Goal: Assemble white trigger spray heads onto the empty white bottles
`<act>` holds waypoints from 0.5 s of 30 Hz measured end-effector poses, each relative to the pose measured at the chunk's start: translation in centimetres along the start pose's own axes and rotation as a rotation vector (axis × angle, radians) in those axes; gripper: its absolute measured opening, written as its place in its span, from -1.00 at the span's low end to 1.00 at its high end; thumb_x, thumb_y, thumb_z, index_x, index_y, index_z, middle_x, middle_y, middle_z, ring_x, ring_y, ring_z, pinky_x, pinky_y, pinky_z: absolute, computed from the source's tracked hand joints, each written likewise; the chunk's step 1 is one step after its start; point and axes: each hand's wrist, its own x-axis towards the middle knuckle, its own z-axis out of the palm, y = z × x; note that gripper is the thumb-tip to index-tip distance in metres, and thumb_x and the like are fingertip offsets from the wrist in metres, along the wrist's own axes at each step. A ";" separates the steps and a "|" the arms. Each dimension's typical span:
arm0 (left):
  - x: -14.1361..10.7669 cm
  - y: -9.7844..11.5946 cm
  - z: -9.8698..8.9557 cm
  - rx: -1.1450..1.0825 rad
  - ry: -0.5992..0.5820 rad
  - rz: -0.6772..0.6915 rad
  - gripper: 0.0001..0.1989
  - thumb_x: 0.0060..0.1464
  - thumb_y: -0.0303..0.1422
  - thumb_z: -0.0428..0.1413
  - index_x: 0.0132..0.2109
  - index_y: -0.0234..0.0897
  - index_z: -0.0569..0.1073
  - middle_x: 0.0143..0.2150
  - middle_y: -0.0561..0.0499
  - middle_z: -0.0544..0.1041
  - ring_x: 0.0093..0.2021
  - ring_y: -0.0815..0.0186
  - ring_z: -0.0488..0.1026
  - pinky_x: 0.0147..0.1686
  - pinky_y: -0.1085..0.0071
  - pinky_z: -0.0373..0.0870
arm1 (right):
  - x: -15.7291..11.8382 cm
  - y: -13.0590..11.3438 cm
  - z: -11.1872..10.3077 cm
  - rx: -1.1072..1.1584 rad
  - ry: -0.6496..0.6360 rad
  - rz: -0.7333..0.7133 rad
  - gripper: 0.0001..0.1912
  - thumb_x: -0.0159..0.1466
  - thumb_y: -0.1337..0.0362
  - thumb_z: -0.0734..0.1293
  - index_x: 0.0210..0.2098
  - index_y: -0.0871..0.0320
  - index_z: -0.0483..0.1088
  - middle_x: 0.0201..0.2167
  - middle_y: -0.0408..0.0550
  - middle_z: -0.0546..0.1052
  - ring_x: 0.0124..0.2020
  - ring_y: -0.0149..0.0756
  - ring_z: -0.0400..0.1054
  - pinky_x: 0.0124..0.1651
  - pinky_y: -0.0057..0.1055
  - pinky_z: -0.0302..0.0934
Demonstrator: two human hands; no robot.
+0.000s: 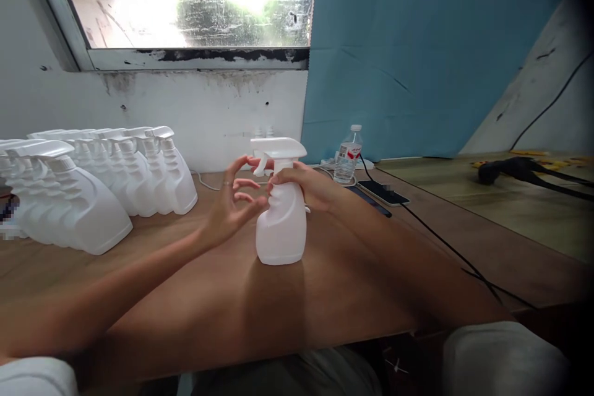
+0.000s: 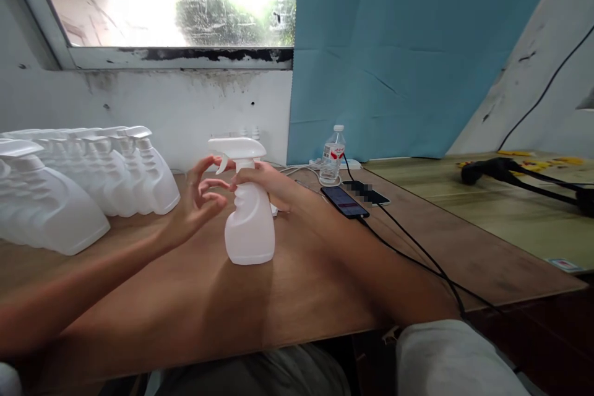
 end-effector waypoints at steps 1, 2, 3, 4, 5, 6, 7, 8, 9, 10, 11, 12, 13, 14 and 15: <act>-1.2 -0.4 0.1 -0.001 -0.017 -0.026 -0.25 0.07 -0.19 0.22 0.31 0.08 0.04 0.36 -0.12 0.06 0.02 0.23 0.40 -0.15 0.34 0.49 | 0.0 -0.2 -0.1 -0.009 -0.023 0.018 -0.66 0.03 0.34 0.44 -0.18 0.12 0.39 -0.48 -0.17 0.46 -0.48 -0.39 0.36 -0.46 -0.47 0.31; -2.3 -0.7 0.1 -0.006 -0.036 -0.068 -0.22 0.06 -0.21 0.23 0.32 0.10 0.00 0.36 -0.12 0.05 0.02 0.23 0.40 -0.15 0.33 0.49 | 0.0 -0.2 -0.1 -0.018 -0.038 0.021 -0.66 0.03 0.35 0.44 -0.18 0.12 0.40 -0.48 -0.17 0.45 -0.48 -0.39 0.35 -0.46 -0.47 0.31; -3.3 -1.0 0.2 -0.012 -0.063 -0.119 -0.20 0.06 -0.22 0.23 0.32 0.09 -0.03 0.34 -0.13 0.09 0.02 0.22 0.40 -0.15 0.33 0.49 | 0.0 -0.3 -0.1 -0.029 -0.042 0.012 -0.68 0.04 0.34 0.45 -0.19 0.13 0.41 -0.48 -0.17 0.44 -0.47 -0.40 0.34 -0.46 -0.48 0.30; -4.0 -1.3 0.3 -0.016 -0.098 -0.175 -0.21 0.06 -0.23 0.23 0.33 0.07 -0.02 0.30 -0.14 0.17 0.01 0.22 0.40 -0.14 0.33 0.48 | -0.1 -0.2 0.0 -0.044 -0.036 -0.007 -0.71 0.04 0.33 0.45 -0.22 0.13 0.42 -0.48 -0.17 0.43 -0.48 -0.41 0.33 -0.47 -0.49 0.29; -4.6 -1.6 0.4 -0.014 -0.146 -0.228 -0.25 0.08 -0.22 0.22 0.32 0.02 0.03 0.24 -0.14 0.25 0.01 0.21 0.40 -0.13 0.32 0.47 | -0.1 -0.2 0.1 -0.062 -0.033 -0.029 -0.75 0.06 0.31 0.45 -0.25 0.14 0.42 -0.47 -0.16 0.43 -0.49 -0.42 0.32 -0.48 -0.50 0.27; -5.0 -1.9 0.4 -0.007 -0.201 -0.267 -0.31 0.09 -0.22 0.20 0.30 -0.03 0.09 0.18 -0.13 0.33 0.01 0.20 0.40 -0.12 0.31 0.47 | -0.2 -0.2 0.2 -0.079 -0.039 -0.050 -0.77 0.08 0.30 0.45 -0.26 0.14 0.42 -0.46 -0.16 0.42 -0.49 -0.43 0.31 -0.49 -0.51 0.26; -5.3 -2.1 0.4 0.002 -0.252 -0.291 -0.38 0.11 -0.21 0.18 0.27 -0.09 0.16 0.10 -0.12 0.40 -0.01 0.19 0.41 -0.12 0.30 0.46 | -0.3 -0.2 0.4 -0.092 -0.052 -0.065 -0.77 0.10 0.29 0.45 -0.25 0.13 0.43 -0.46 -0.17 0.41 -0.48 -0.44 0.31 -0.49 -0.52 0.25; -5.4 -2.2 0.4 0.012 -0.286 -0.303 -0.45 0.14 -0.20 0.16 0.24 -0.13 0.22 0.04 -0.11 0.45 -0.03 0.19 0.42 -0.13 0.29 0.46 | -0.4 -0.3 0.5 -0.103 -0.069 -0.067 -0.76 0.10 0.28 0.45 -0.23 0.12 0.43 -0.45 -0.17 0.41 -0.46 -0.43 0.32 -0.48 -0.53 0.25; -5.5 -2.4 0.4 0.024 -0.306 -0.309 -0.50 0.16 -0.19 0.13 0.21 -0.16 0.26 0.00 -0.11 0.47 -0.04 0.18 0.43 -0.13 0.27 0.46 | -0.5 -0.3 0.6 -0.113 -0.085 -0.062 -0.73 0.10 0.26 0.46 -0.20 0.11 0.43 -0.44 -0.17 0.42 -0.44 -0.42 0.33 -0.47 -0.52 0.25; -5.5 -2.4 0.4 0.037 -0.314 -0.312 -0.52 0.17 -0.18 0.12 0.19 -0.18 0.28 -0.03 -0.11 0.49 -0.06 0.18 0.44 -0.13 0.26 0.46 | -0.6 -0.4 0.8 -0.123 -0.100 -0.056 -0.71 0.10 0.25 0.47 -0.19 0.10 0.43 -0.43 -0.18 0.42 -0.43 -0.41 0.35 -0.46 -0.52 0.26; -5.6 -2.4 0.3 0.053 -0.313 -0.313 -0.53 0.17 -0.18 0.11 0.19 -0.19 0.28 -0.05 -0.10 0.49 -0.07 0.17 0.45 -0.12 0.24 0.47 | -0.6 -0.5 0.9 -0.134 -0.111 -0.056 -0.70 0.09 0.23 0.48 -0.19 0.10 0.43 -0.43 -0.17 0.43 -0.41 -0.40 0.36 -0.45 -0.53 0.27; -5.8 -2.4 0.1 0.075 -0.306 -0.314 -0.52 0.17 -0.18 0.11 0.19 -0.19 0.28 -0.06 -0.10 0.50 -0.08 0.16 0.46 -0.12 0.22 0.47 | -0.5 -0.6 1.1 -0.146 -0.121 -0.056 -0.71 0.10 0.21 0.48 -0.20 0.10 0.42 -0.42 -0.16 0.44 -0.39 -0.39 0.37 -0.44 -0.53 0.27; -6.0 -2.2 -0.2 0.100 -0.300 -0.316 -0.52 0.16 -0.18 0.11 0.19 -0.18 0.27 -0.08 -0.10 0.51 -0.08 0.15 0.47 -0.12 0.21 0.47 | -0.5 -0.6 1.3 -0.159 -0.138 -0.056 -0.70 0.12 0.19 0.47 -0.18 0.10 0.42 -0.40 -0.15 0.45 -0.37 -0.38 0.38 -0.42 -0.53 0.28; -6.3 -2.1 -0.5 0.127 -0.293 -0.316 -0.52 0.16 -0.18 0.11 0.19 -0.17 0.27 -0.08 -0.10 0.51 -0.08 0.14 0.48 -0.12 0.21 0.47 | -0.4 -0.5 1.5 -0.172 -0.162 -0.054 -0.67 0.13 0.18 0.47 -0.14 0.09 0.41 -0.37 -0.13 0.45 -0.35 -0.38 0.39 -0.40 -0.52 0.30; -6.8 -1.9 -1.0 0.156 -0.279 -0.317 -0.53 0.15 -0.18 0.11 0.18 -0.16 0.28 -0.08 -0.09 0.52 -0.10 0.14 0.49 -0.14 0.21 0.47 | -0.4 -0.3 1.6 -0.187 -0.194 -0.054 -0.61 0.14 0.17 0.46 -0.06 0.07 0.38 -0.32 -0.12 0.46 -0.31 -0.37 0.41 -0.35 -0.50 0.33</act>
